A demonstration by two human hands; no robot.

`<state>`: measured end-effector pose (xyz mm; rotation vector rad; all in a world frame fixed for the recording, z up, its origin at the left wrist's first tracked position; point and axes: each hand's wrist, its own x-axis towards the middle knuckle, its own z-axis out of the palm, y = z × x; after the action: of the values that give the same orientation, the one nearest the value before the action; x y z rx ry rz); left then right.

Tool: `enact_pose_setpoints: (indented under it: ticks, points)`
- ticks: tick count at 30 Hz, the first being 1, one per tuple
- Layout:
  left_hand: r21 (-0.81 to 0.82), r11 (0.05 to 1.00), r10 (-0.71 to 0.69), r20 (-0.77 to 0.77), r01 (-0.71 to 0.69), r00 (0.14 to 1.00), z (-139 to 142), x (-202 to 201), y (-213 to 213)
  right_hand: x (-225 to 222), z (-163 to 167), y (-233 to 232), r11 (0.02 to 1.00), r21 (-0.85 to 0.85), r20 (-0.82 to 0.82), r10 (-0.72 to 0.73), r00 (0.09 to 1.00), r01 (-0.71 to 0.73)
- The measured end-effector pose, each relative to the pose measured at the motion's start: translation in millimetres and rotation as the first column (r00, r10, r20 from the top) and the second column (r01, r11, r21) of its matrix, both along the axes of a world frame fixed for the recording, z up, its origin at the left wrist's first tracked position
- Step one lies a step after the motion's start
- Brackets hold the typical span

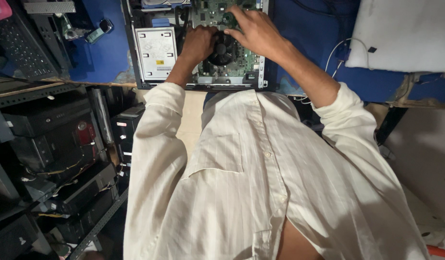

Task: The person works on an open desktop computer case on a workbench, using a screwdriver to unscrew and reposition components on the motherboard. They lift and reseat a cooling fan and heatsink assembly, handle small screws, and continue tightening parts inside the case.

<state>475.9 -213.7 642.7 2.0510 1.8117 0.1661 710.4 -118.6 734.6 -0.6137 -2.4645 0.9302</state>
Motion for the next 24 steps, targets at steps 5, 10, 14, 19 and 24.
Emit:
enact_pose_setpoints:
  ticks: [5,10,14,19,24]
  points:
    - [-0.013,1.000,0.021,0.000,-0.021,1.000,0.3,-0.5,7.6,-2.0,-4.6,7.1,1.000,0.010,-0.013,-0.004,1.000,0.004]
    - [0.016,1.000,0.014,0.022,-0.014,1.000,-3.5,2.8,15.5,0.4,-12.3,16.5,1.000,-0.006,-0.015,0.002,1.000,-0.002]
    - [0.009,1.000,0.001,0.030,-0.002,1.000,-7.2,3.5,19.7,3.0,-15.0,21.1,1.000,-0.015,-0.018,-0.002,1.000,0.002]
    - [0.034,0.999,0.003,0.007,-0.004,1.000,-8.8,3.3,21.7,3.3,-14.3,23.0,1.000,-0.015,-0.021,0.005,1.000,-0.005]
    - [0.023,1.000,-0.002,0.006,0.002,1.000,-7.3,5.1,25.7,4.4,-13.9,26.4,0.999,-0.038,-0.002,0.009,1.000,-0.009]
